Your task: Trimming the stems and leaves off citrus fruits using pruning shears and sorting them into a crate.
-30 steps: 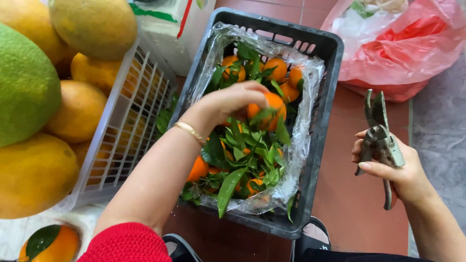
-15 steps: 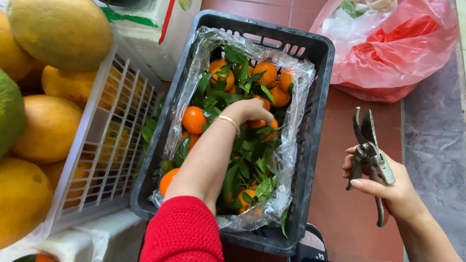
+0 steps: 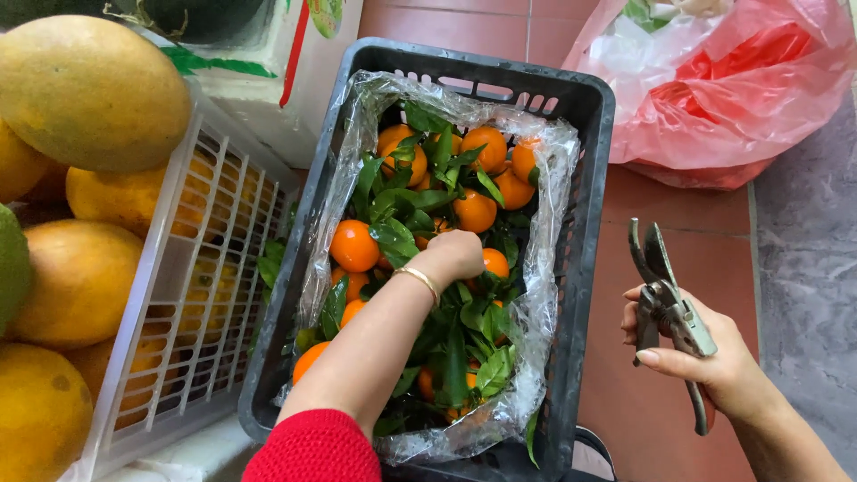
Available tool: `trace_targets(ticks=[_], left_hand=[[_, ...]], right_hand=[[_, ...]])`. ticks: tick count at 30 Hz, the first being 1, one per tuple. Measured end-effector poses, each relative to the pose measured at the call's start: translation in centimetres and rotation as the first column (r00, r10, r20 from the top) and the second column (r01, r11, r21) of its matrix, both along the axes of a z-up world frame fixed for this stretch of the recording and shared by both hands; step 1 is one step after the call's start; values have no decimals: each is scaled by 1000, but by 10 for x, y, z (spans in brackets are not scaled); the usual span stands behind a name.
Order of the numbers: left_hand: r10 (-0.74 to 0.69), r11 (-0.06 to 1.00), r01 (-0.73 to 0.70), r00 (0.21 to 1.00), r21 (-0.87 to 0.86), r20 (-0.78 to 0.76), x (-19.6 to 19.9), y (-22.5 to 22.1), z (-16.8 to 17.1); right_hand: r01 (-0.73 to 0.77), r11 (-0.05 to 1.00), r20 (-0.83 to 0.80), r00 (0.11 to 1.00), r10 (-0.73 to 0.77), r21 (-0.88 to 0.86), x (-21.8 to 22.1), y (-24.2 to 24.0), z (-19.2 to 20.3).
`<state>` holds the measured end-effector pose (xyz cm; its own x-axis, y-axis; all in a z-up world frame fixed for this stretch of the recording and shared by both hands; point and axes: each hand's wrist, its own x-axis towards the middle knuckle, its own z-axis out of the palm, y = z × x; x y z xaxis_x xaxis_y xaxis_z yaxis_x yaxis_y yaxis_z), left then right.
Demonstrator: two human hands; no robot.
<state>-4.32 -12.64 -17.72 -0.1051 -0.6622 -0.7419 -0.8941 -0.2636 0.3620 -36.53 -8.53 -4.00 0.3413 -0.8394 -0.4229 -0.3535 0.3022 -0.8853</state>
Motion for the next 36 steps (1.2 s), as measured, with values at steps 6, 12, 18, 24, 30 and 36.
trace_targets(ticks=[6,12,18,24,30,36], left_hand=[[63,994,-65,997,-93,-33,-11,13,33],[242,967,-250,959,-41,-145,-6,14,7],[263,964,-265,932,26,-249,-6,23,7],[242,886,-202,969,-418,44,15,7,22],[433,760,-341,900,-553,41,88,-22,30],[158,932,-69,961,-357,229,64,-13,44]], right_hand=[[-15,1000,-4,1000,15,8,1,-1,-4],[-23,1000,-7,1000,23,18,-2,-1,-8],[-12,999,-12,1000,12,40,-4,-1,-10],[10,999,-33,999,-9,32,-6,-5,-13],[12,999,-86,996,-9,35,-4,-7,-1],[-11,998,-81,997,17,67,-4,-8,-7]])
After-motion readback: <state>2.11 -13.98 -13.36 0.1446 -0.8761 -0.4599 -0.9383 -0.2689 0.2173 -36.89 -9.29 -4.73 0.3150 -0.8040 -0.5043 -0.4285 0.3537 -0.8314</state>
